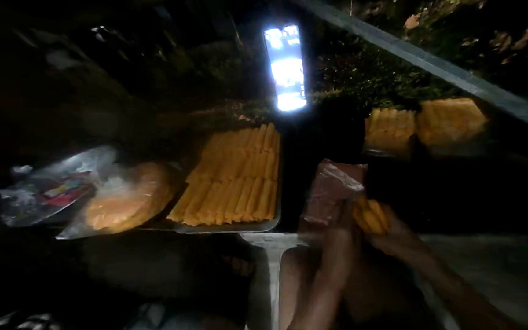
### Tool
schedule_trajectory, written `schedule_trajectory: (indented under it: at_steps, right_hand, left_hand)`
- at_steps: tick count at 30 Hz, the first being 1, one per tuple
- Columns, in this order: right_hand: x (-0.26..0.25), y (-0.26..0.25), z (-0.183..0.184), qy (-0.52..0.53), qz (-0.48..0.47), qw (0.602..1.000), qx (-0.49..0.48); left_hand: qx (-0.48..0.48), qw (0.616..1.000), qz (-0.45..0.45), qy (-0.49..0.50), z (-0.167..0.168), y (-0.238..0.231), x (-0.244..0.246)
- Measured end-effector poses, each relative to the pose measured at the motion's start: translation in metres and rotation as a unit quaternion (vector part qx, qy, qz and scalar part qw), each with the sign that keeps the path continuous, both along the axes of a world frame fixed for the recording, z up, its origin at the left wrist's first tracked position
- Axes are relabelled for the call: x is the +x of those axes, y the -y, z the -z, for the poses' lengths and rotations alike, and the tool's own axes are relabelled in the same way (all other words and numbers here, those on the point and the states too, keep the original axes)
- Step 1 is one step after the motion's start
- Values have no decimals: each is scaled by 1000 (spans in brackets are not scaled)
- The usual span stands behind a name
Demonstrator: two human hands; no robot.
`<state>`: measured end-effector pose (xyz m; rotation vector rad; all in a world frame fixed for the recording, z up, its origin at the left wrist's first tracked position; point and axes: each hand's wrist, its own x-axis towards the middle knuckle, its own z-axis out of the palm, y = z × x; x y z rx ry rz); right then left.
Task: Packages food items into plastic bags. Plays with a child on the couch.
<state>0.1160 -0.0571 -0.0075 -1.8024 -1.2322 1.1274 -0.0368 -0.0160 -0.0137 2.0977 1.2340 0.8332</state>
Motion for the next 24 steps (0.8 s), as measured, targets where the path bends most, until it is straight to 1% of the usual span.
schedule_trajectory:
  at_steps: [2,4,7,9,12,13,15,17,20,22,24]
  right_hand:
    - [-3,0,-2,44,12,999,13]
    - [-6,1,0,94,10,994,57]
    - [-9,3,-2,156,-7,982,105]
    - [-7,3,-1,187,-21,975,119]
    - [-1,3,2,199,-51,973,106]
    - [0,3,1,213,-60,969,107]
    - [3,2,-5,230,-78,965,97]
    - [6,0,-16,242,-96,963,64]
    - [7,-3,-28,263,-105,959,16]
    - [8,-3,-26,276,-97,956,29]
    - [11,-3,-24,256,-76,963,40]
  left_hand:
    - [-6,1000,1,-6,-3,0,1]
    - [-16,1000,5,-23,-6,1,2]
    - [-66,996,34,-44,-16,-1,2]
    - [-98,992,52,-64,-22,-6,0]
    - [-94,989,60,-96,-31,-11,0]
    - [-79,989,62,-107,-32,-11,2]
    - [-16,989,71,-125,-32,-8,5]
    - [31,985,82,-149,-30,-5,9]
    - [138,971,79,-178,-23,0,15]
    - [178,962,71,-195,-22,6,21]
    - [182,964,58,-185,-18,11,25]
